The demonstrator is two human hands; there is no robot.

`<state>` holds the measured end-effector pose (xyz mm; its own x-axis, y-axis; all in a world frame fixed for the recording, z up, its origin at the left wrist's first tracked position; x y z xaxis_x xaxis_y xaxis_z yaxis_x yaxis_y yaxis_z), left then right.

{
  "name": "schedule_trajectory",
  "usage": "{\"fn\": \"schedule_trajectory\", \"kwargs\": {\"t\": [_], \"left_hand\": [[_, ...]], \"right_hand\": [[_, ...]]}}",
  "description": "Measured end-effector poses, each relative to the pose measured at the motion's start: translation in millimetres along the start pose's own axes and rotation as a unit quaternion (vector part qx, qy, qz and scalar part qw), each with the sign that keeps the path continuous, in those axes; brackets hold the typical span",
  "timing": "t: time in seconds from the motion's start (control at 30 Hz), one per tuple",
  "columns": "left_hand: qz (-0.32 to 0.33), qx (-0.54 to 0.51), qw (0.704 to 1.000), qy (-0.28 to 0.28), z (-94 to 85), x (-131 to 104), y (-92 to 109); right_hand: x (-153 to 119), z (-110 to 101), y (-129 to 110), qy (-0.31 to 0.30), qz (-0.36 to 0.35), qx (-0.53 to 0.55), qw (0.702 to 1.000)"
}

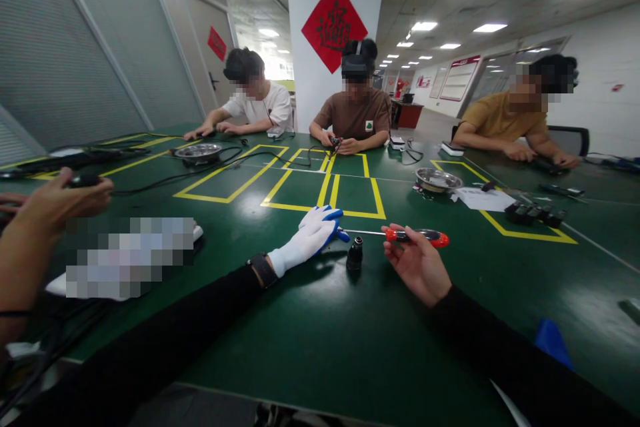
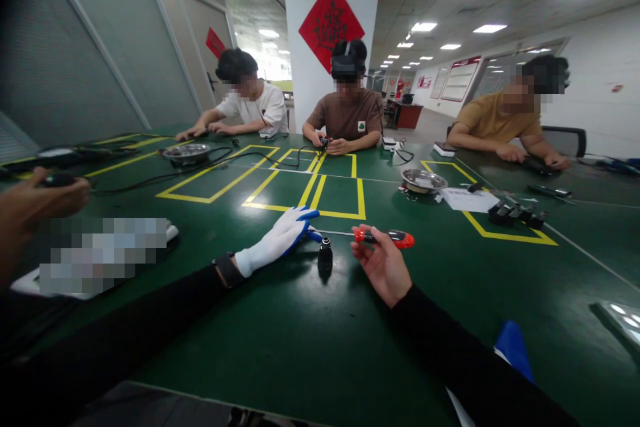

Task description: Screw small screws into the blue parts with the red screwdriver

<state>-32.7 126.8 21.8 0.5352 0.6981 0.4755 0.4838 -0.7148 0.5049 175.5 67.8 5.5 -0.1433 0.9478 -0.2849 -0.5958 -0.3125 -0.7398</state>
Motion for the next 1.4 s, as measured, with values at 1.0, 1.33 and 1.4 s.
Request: {"fn": "schedule_trajectory", "kwargs": {"t": [1.0, 1.33, 1.4], "left_hand": [[0.042, 0.104, 0.988, 0.109, -25.2, -0.5, 31.3], [0.140, 0.060, 0.980, 0.128, -26.9, -14.9, 65.2], [0.191, 0.040, 0.975, 0.110, -24.9, -20.4, 78.7]], "right_hand": [[-11.7, 7.7, -32.1, 0.044, -0.246, -0.331, 0.910], [-8.8, 29.5, 5.4, -0.054, -0.236, -0.671, 0.700], [-6.4, 28.9, 7.8, -0.056, -0.228, -0.682, 0.693]]}}
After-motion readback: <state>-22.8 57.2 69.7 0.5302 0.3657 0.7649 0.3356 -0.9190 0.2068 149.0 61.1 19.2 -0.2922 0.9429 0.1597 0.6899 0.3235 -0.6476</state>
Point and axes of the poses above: each hand's wrist, its own x-axis towards the middle knuckle, its own z-axis out of the palm, y = z × x, the point moved 8 cm from there along x, towards the middle knuckle, and after that the axes turned 12 degrees about z, right-handed, at the moved point
